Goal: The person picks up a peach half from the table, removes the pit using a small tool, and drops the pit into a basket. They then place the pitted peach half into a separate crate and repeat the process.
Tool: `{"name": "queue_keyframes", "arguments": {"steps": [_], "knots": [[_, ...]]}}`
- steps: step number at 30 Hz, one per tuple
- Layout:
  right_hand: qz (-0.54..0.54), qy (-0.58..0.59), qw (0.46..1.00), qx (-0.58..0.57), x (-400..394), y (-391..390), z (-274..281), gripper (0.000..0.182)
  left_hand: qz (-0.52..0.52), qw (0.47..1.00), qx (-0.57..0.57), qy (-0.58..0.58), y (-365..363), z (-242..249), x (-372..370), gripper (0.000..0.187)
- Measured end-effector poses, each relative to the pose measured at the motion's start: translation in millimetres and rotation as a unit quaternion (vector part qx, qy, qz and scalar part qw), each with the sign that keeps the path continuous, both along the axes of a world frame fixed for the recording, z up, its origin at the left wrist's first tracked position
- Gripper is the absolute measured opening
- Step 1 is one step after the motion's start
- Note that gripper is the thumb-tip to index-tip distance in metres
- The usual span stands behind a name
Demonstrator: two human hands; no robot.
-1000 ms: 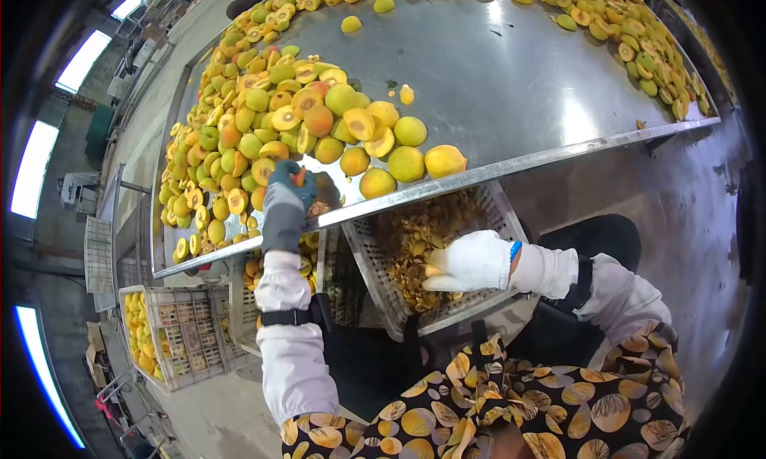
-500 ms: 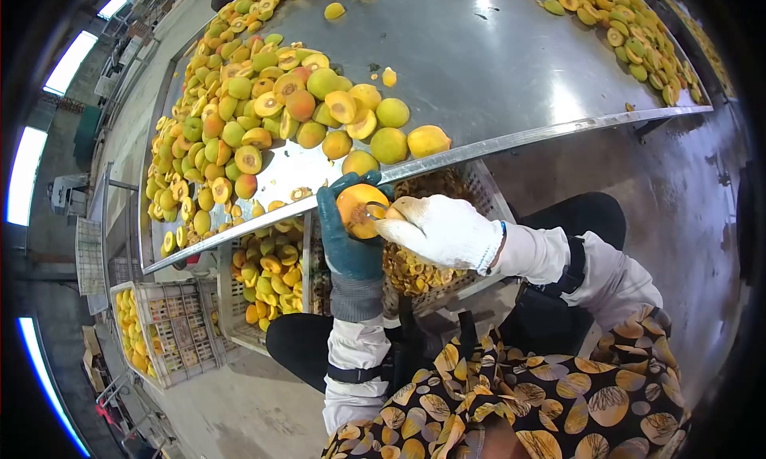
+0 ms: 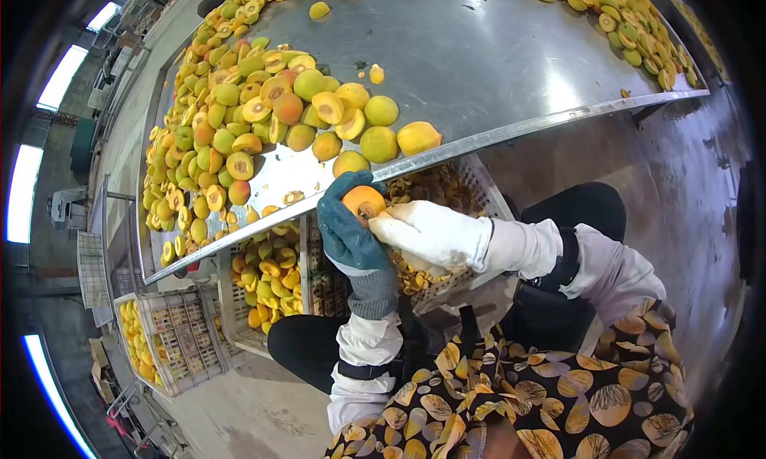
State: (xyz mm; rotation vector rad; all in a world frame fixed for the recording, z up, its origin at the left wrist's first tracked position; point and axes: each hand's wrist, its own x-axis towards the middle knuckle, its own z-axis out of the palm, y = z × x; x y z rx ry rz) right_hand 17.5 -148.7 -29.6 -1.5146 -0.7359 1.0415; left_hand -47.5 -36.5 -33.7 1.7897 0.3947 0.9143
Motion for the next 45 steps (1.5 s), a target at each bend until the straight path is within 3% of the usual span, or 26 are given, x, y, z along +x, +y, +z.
{"name": "queue_keyframes", "arguments": {"steps": [2,4,7,10,12,15,16,17,19,21,22,23,24,25,26,28,31,33,36,37,38,40,41,42,44,45], "knots": [[0.04,0.25,0.967,0.008,5.0,-5.3,5.9,0.052,-0.077,0.991,-0.111,-0.017,7.0,-1.7,-4.8,0.056],[0.085,0.505,0.857,0.059,7.4,-8.6,-0.6,0.052,-0.152,0.967,-0.199,-0.039,13.9,-1.8,-6.1,0.056],[0.169,0.629,0.747,0.13,10.0,-8.0,-12.2,0.053,-0.232,0.936,-0.256,-0.06,20.3,-2.3,-5.8,0.056],[0.137,0.416,0.899,0.026,14.3,-14.5,9.4,0.051,-0.251,0.946,-0.204,-0.036,24.8,-2.3,-5.4,0.056],[0.146,0.249,0.957,-0.035,20.2,-12.0,15.1,0.051,-0.254,0.96,-0.12,-0.001,31.7,4.3,-7.8,0.057],[0.164,0.215,0.96,-0.08,25.8,-7.9,20.3,0.048,-0.262,0.939,-0.222,-0.003,39.2,-6.4,-6.5,0.055],[0.206,-0.077,0.973,-0.064,24.4,0.8,8.4,0.05,-0.227,0.849,-0.477,-0.007,43.3,-10.6,-8.5,0.054],[0.191,-0.298,0.922,0.155,26.1,3.4,-18.2,0.048,-0.206,0.849,-0.486,-0.009,52.8,-20.9,-11.1,0.054],[0.192,-0.326,0.925,-0.002,28.6,-2.9,8.1,0.047,-0.167,0.849,-0.501,-0.012,78.1,-18.9,-16.1,0.053],[0.182,-0.395,0.897,-0.075,34.6,-7.1,2.3,0.049,-0.029,0.949,-0.312,0.026,123.8,-13.4,-45.8,0.047],[0.192,-0.42,0.872,-0.164,36.7,-9.5,-7.3,0.052,0.03,0.994,0.016,0.101,156.8,-16.2,-61.5,0.043],[0.181,-0.443,0.851,-0.214,35.2,-13.9,-11.6,0.052,0.06,0.963,0.121,0.231,197.4,-21.7,-76.4,0.044],[0.19,-0.447,0.838,-0.247,32.8,-16.5,-15.6,0.051,0.146,0.86,0.263,0.413,206.9,6.8,-75.8,0.044],[0.199,-0.449,0.825,-0.281,28.6,-17.6,-19.3,0.05,0.194,0.817,0.253,0.48,217.1,28.5,-68.7,0.047],[0.198,-0.454,0.83,-0.255,24.6,-16.3,-22.3,0.05,0.252,0.803,0.327,0.43,246.1,13.6,-63.3,0.049],[0.197,-0.465,0.838,-0.208,16.7,-15.6,-27.5,0.051,0.279,0.818,0.372,0.339,296.4,-0.7,-36.6,0.053],[0.209,-0.449,0.831,-0.252,12.5,-11.1,-29.6,0.052,0.272,0.817,0.253,0.441,370.0,-43.7,0.9,0.063],[0.181,-0.479,0.826,-0.238,14.9,-12.6,-29.4,0.047,0.265,0.815,0.266,0.441,384.0,-73.3,19.9,0.064],[0.194,-0.459,0.839,-0.219,11.1,-12.2,-30.1,0.047,0.131,0.862,0.165,0.462,294.7,-24.2,30.3,0.058],[0.19,-0.463,0.841,-0.204,12.2,-10.6,-30.2,0.048,0.031,0.893,0.131,0.429,310.2,-58.7,34.9,0.047],[0.186,-0.468,0.843,-0.19,11.7,-7.4,-29.4,0.049,0.001,0.953,0.115,0.28,255.2,-41.3,30.5,0.039],[0.156,-0.452,0.864,-0.161,10.3,-1.3,-20.3,0.05,0.046,0.954,0.174,0.24,213.0,-37.7,37.9,0.032],[0.134,-0.404,0.894,-0.139,11.8,0.1,-10.4,0.049,0.058,0.967,0.157,0.191,187.4,-27.4,37.3,0.032],[0.092,-0.33,0.935,-0.095,12.0,1.7,-3.1,0.047,0.02,0.994,0.029,0.106,173.7,-33.0,37.3,0.033],[0.044,-0.11,0.99,-0.073,13.1,4.4,23.0,0.044,-0.049,0.98,-0.194,0.002,134.0,-20.4,29.2,0.036],[0.038,0.039,0.994,-0.095,13.5,3.3,40.2,0.043,-0.066,0.994,-0.087,-0.011,115.1,-22.0,23.5,0.036]]}}
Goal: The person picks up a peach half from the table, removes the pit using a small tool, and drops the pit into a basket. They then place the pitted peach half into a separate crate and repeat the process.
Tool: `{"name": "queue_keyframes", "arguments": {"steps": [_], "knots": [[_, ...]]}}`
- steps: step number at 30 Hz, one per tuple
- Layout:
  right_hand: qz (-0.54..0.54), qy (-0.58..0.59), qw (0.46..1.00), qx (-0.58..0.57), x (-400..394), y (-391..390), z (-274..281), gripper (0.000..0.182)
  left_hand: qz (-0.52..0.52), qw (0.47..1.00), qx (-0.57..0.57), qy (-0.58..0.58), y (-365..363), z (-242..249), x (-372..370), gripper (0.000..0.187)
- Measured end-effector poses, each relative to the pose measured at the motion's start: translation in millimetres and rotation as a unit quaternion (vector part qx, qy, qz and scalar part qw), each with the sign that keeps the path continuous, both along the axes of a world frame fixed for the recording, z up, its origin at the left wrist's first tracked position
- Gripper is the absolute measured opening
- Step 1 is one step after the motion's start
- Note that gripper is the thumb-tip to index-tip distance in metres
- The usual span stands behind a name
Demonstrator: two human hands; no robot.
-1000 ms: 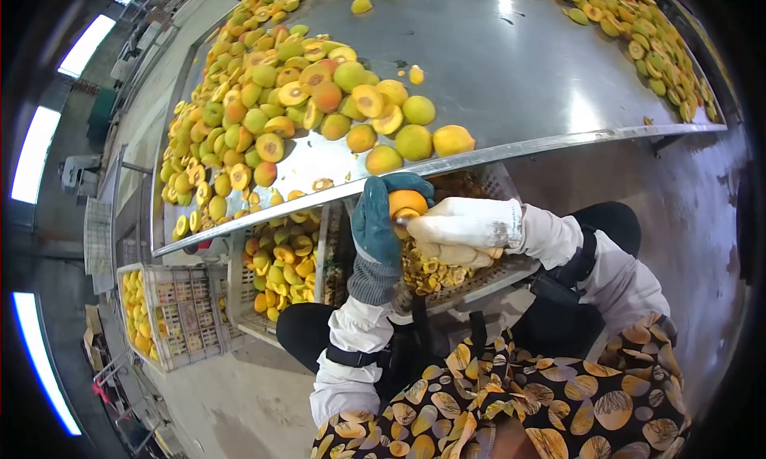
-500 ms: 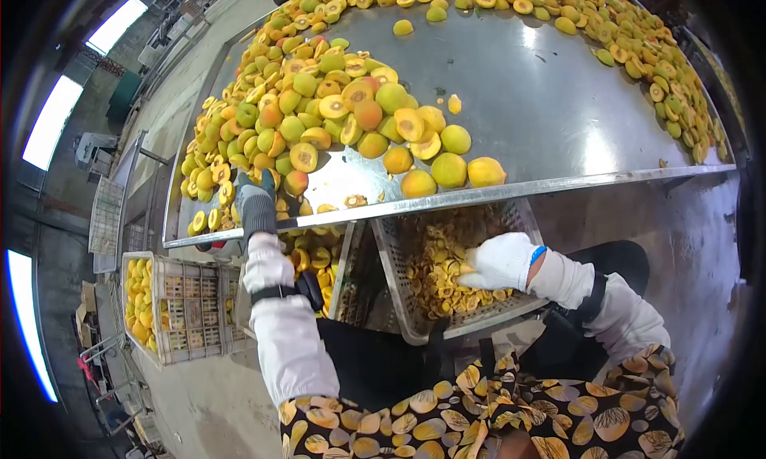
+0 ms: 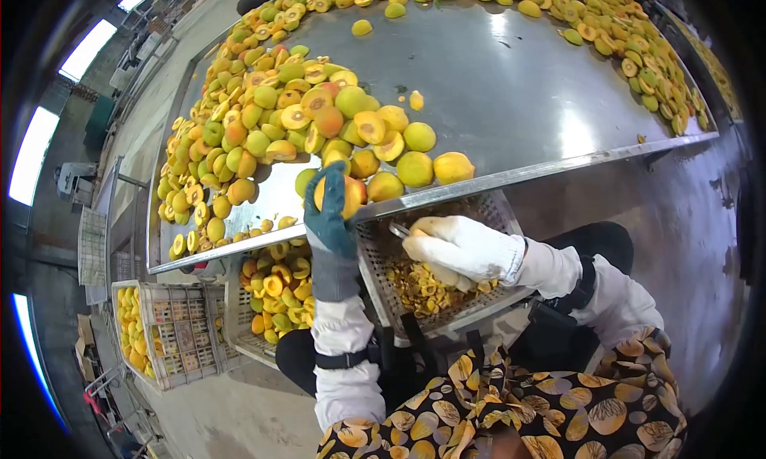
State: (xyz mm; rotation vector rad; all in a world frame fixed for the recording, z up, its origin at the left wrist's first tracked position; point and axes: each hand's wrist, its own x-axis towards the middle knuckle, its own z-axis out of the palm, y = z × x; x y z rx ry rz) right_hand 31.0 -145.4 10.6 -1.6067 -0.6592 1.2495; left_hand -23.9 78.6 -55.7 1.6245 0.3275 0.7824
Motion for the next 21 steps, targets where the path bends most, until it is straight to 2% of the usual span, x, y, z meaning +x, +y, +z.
{"name": "queue_keyframes", "arguments": {"steps": [1,3,4,6,7,9,11,12,16,18,20,21], "knots": [[-0.02,0.031,0.999,0.035,-0.4,-3.2,6.3,0.042,-0.005,0.994,0.103,-0.029,-19.0,-1.5,-5.7,0.036],[-0.049,-0.024,0.998,0.043,-3.5,-3.0,1.7,0.041,-0.039,0.996,0.068,-0.032,-39.9,-8.2,-9.9,0.038],[-0.063,-0.052,0.996,0.047,-5.4,-4.4,-3.5,0.041,-0.064,0.996,-0.039,-0.04,-51.7,-7.6,-12.5,0.04],[-0.071,-0.287,0.949,0.11,-6.0,-6.4,-30.4,0.04,-0.086,0.975,-0.198,-0.054,-66.0,3.1,-14.9,0.045],[-0.072,-0.396,0.905,0.14,-5.6,-5.8,-42.1,0.04,-0.087,0.962,-0.251,-0.059,-70.9,12.2,-15.5,0.048],[-0.08,-0.482,0.861,0.144,-8.3,-9.9,-44.0,0.04,-0.083,0.94,-0.328,-0.046,-74.9,16.0,-16.8,0.055],[-0.093,-0.447,0.884,0.098,-12.0,-14.6,-27.4,0.042,-0.097,0.932,-0.345,-0.056,-79.4,11.2,-16.5,0.055],[-0.097,-0.456,0.88,0.096,-12.8,-14.3,-27.5,0.042,-0.105,0.928,-0.354,-0.06,-82.3,9.0,-16.4,0.055],[-0.112,-0.477,0.868,0.075,-14.8,-13.4,-27.2,0.043,-0.085,0.98,-0.181,0.003,-88.9,0.2,-16.0,0.061],[-0.109,-0.46,0.879,0.07,-16.1,-11.2,-27.4,0.044,-0.057,0.97,-0.235,-0.022,-99.7,8.1,-15.6,0.062],[-0.1,-0.472,0.862,0.156,-14.9,-8.0,-38.5,0.046,-0.025,0.966,-0.255,-0.039,-110.9,14.2,-15.0,0.063],[-0.088,-0.382,0.906,0.162,-13.7,-7.9,-35.9,0.047,-0.008,0.968,-0.247,-0.043,-113.9,14.5,-13.5,0.063]]}}
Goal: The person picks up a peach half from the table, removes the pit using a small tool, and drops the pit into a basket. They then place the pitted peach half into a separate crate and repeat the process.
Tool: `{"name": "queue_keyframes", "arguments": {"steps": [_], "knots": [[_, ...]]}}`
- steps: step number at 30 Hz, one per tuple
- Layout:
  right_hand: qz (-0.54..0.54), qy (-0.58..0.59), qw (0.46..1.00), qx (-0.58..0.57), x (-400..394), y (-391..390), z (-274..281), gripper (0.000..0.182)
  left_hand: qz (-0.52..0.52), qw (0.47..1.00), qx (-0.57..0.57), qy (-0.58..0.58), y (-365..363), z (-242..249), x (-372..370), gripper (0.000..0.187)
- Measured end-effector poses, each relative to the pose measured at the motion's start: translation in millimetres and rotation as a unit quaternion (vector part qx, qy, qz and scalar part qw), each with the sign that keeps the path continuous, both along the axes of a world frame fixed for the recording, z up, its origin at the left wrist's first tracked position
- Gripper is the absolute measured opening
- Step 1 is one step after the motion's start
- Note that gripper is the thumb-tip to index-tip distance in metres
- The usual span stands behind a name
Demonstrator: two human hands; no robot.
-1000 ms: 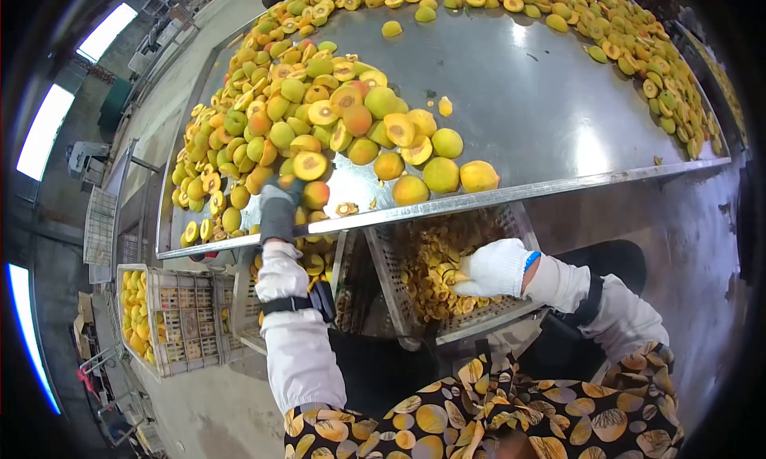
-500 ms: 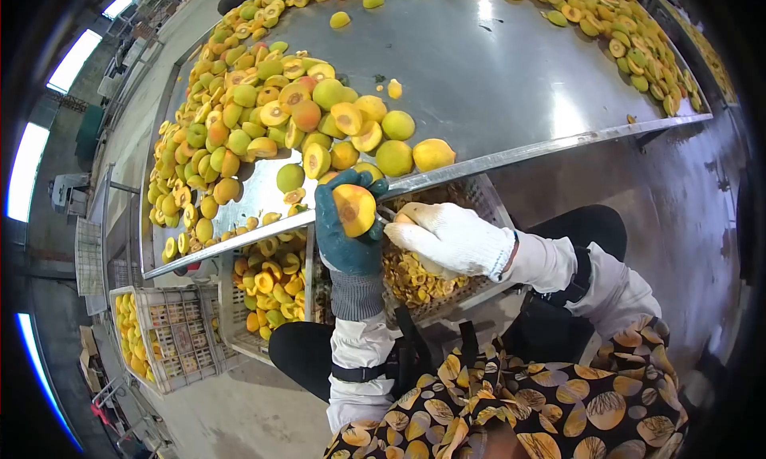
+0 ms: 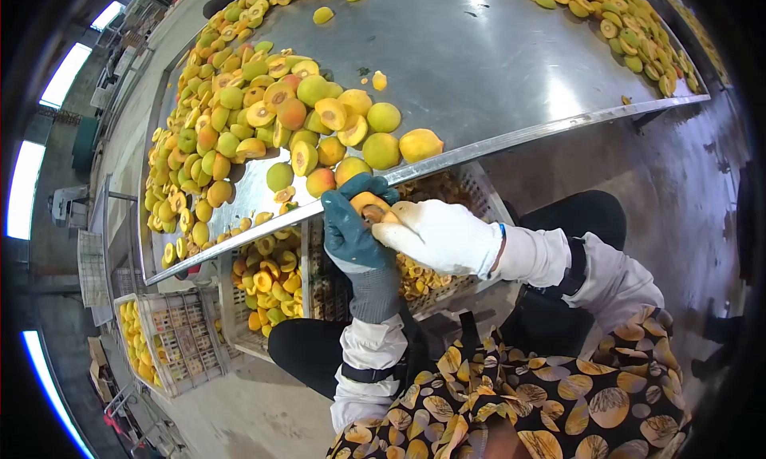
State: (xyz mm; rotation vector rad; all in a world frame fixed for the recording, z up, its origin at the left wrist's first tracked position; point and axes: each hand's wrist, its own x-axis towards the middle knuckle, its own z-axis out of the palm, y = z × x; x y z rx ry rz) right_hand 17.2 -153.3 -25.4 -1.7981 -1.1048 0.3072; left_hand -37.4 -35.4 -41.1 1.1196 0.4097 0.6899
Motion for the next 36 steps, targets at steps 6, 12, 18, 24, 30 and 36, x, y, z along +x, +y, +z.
{"name": "queue_keyframes", "arguments": {"steps": [6,12,18,24,30,36], "knots": [[0.136,0.673,0.726,-0.04,10.3,-7.0,15.1,0.053,-0.008,0.971,0.228,0.064,2.7,21.6,-8.9,0.049],[0.236,0.719,0.654,-0.013,24.7,-8.4,-0.4,0.048,-0.112,0.979,0.171,0.008,13.6,16.1,-10.7,0.053],[0.199,0.592,0.765,-0.155,37.5,-11.7,21.1,0.048,-0.161,0.976,0.149,0.014,19.3,19.2,-13.5,0.06],[0.254,0.491,0.803,-0.223,38.9,-8.5,27.1,0.05,-0.154,0.984,0.053,0.075,24.3,21.0,-21.5,0.062],[0.199,-0.029,0.888,-0.413,39.5,-11.5,-9.2,0.054,-0.054,0.929,0.213,0.298,105.9,15.4,-62.6,0.04],[0.18,-0.051,0.878,-0.441,16.5,-7.6,-24.6,0.05,0.101,0.622,0.655,0.418,203.7,24.1,-15.3,0.05]]}}
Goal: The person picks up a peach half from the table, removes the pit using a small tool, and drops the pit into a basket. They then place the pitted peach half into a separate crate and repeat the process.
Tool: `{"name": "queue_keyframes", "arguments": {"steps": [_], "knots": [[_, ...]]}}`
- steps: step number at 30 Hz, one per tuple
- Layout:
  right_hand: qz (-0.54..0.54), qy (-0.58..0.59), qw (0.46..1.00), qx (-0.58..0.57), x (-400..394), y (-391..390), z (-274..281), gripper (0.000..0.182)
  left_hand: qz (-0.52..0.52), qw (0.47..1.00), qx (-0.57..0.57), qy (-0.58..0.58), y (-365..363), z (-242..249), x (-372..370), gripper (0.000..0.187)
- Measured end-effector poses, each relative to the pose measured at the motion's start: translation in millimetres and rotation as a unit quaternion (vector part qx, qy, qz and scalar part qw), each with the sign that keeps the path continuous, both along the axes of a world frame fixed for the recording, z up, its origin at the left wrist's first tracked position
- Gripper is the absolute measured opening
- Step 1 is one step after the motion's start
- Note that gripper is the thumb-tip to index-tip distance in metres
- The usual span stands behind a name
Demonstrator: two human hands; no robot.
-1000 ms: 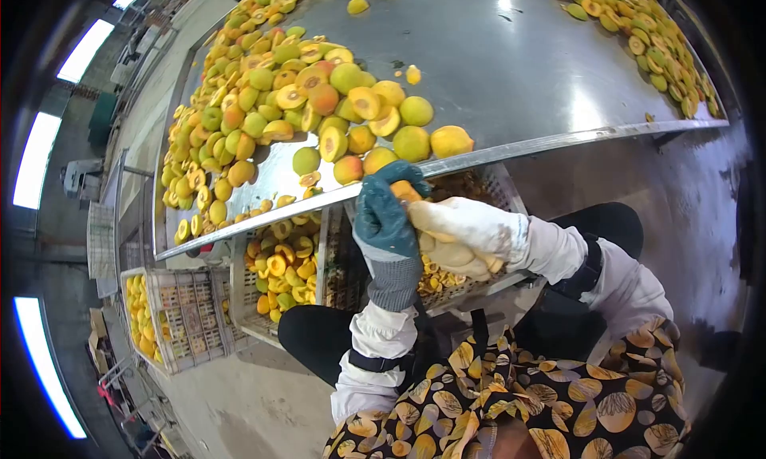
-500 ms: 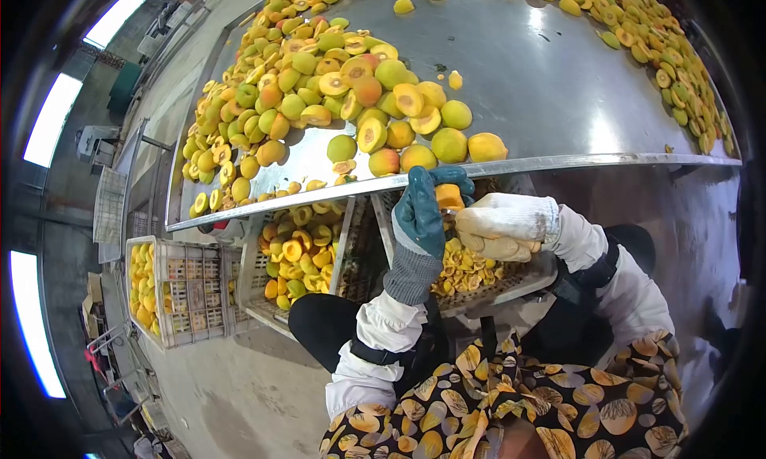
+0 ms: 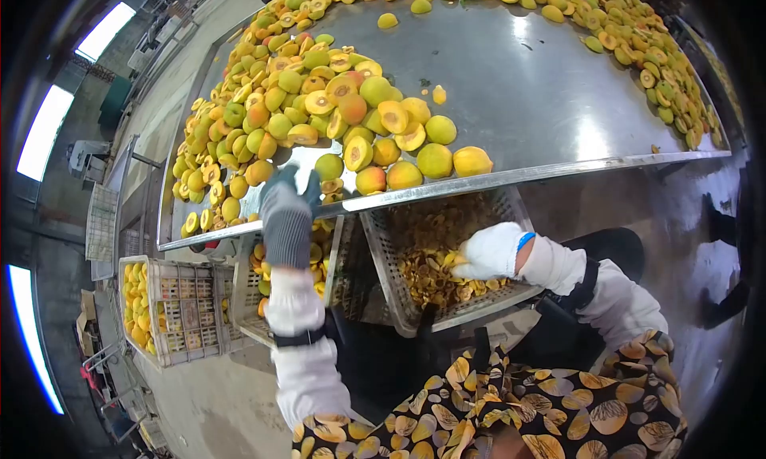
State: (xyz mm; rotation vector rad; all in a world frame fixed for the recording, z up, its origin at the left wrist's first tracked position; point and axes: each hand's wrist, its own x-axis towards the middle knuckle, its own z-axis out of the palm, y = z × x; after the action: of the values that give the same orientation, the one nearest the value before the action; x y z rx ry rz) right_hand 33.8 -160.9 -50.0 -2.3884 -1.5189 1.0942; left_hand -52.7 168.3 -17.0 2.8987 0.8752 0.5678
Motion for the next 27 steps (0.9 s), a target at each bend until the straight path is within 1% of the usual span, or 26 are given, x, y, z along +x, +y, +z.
{"name": "queue_keyframes", "arguments": {"steps": [1,2,3,4,5,6,7,8,9,10,11,12,13,14,15,17,18,19,20,21,22,23,24,25,26,27], "knots": [[0.002,-0.005,1.0,0.009,-4.0,1.1,0.6,0.049,-0.049,0.999,-0.004,0.024,6.6,-8.8,22.0,0.057],[0.01,-0.013,1.0,0.012,-5.6,0.3,-4.0,0.05,-0.096,0.993,-0.022,0.057,19.8,-28.5,42.0,0.055],[0.011,-0.023,1.0,0.009,-5.4,0.7,-0.1,0.05,-0.147,0.985,-0.001,0.092,28.9,-44.2,54.9,0.054],[0.011,-0.032,0.999,0.005,-4.9,2.9,4.9,0.05,-0.126,0.986,-0.03,0.101,43.0,-55.5,63.3,0.052],[0.008,-0.038,0.999,0.001,-3.5,2.7,7.1,0.051,-0.108,0.986,-0.057,0.112,43.5,-50.3,71.7,0.051],[-0.011,-0.047,0.997,0.069,-2.4,0.1,1.1,0.052,-0.111,0.986,-0.085,0.088,48.5,-50.5,70.7,0.052],[-0.019,-0.037,0.98,0.194,0.7,-2.7,-7.6,0.048,-0.101,0.977,-0.185,-0.01,40.7,-47.7,60.5,0.051],[-0.052,0.008,0.952,0.302,2.0,-1.4,-11.0,0.048,-0.076,0.88,-0.448,-0.136,35.2,-44.4,50.2,0.05],[-0.084,0.051,0.908,0.407,2.8,2.3,-12.3,0.047,-0.044,0.701,-0.668,-0.247,30.2,-39.2,39.1,0.051],[-0.179,0.263,0.906,0.279,5.2,3.1,13.3,0.05,-0.171,0.832,-0.462,-0.256,8.9,-30.5,27.6,0.053],[-0.262,0.455,0.841,0.132,9.9,3.7,48.2,0.053,-0.288,0.897,-0.224,-0.25,-22.6,-21.2,18.8,0.055],[-0.283,0.488,0.817,0.12,11.1,8.2,63.1,0.061,-0.268,0.894,-0.258,-0.252,-48.7,-14.4,11.9,0.057],[-0.325,0.591,0.716,0.181,2.7,5.5,60.5,0.07,-0.251,0.886,-0.296,-0.255,-75.1,-7.2,8.6,0.058],[-0.34,0.594,0.704,0.191,1.6,7.1,58.2,0.072,-0.219,0.942,-0.157,-0.202,-100.0,2.9,10.5,0.061],[-0.353,0.594,0.693,0.205,2.5,9.0,58.7,0.073,-0.24,0.904,-0.256,-0.243,-115.7,-1.8,11.5,0.063],[-0.352,0.512,0.747,0.236,2.9,5.9,62.2,0.062,-0.275,0.861,-0.324,-0.28,-136.4,-16.9,21.0,0.062],[-0.345,0.481,0.769,0.241,3.6,3.1,62.1,0.057,-0.285,0.769,-0.469,-0.329,-152.8,-18.8,26.5,0.052],[-0.337,0.451,0.79,0.244,2.8,0.5,63.1,0.053,-0.282,0.656,-0.595,-0.369,-156.1,-27.8,31.1,0.048],[-0.342,0.403,0.814,0.239,1.4,-1.4,66.9,0.054,-0.27,0.524,-0.704,-0.397,-157.4,-42.5,37.5,0.043],[-0.345,0.356,0.836,0.234,-0.3,-2.6,71.1,0.055,-0.249,0.378,-0.791,-0.412,-161.4,-43.6,41.9,0.04],[-0.346,0.308,0.856,0.228,-1.9,-3.6,74.3,0.056,-0.248,0.333,-0.811,-0.413,-166.7,-44.1,46.0,0.037],[-0.31,0.193,0.886,0.286,-1.6,-4.0,63.8,0.056,-0.228,0.339,-0.807,-0.426,-174.0,-44.3,47.5,0.036],[-0.268,0.074,0.899,0.339,-0.3,-3.1,42.2,0.056,-0.208,0.345,-0.803,-0.438,-183.2,-39.4,47.5,0.036],[-0.221,-0.046,0.895,0.386,-1.7,-1.7,37.7,0.055,-0.188,0.352,-0.799,-0.45,-189.4,-35.5,48.2,0.036],[-0.224,-0.043,0.905,0.358,-2.3,-4.7,38.3,0.055,-0.175,0.339,-0.814,-0.437,-193.4,-35.5,49.6,0.039],[-0.19,-0.088,0.903,0.374,-2.3,-6.7,39.4,0.038,-0.185,0.395,-0.784,-0.442,-203.8,-35.5,45.5,0.039]]}}
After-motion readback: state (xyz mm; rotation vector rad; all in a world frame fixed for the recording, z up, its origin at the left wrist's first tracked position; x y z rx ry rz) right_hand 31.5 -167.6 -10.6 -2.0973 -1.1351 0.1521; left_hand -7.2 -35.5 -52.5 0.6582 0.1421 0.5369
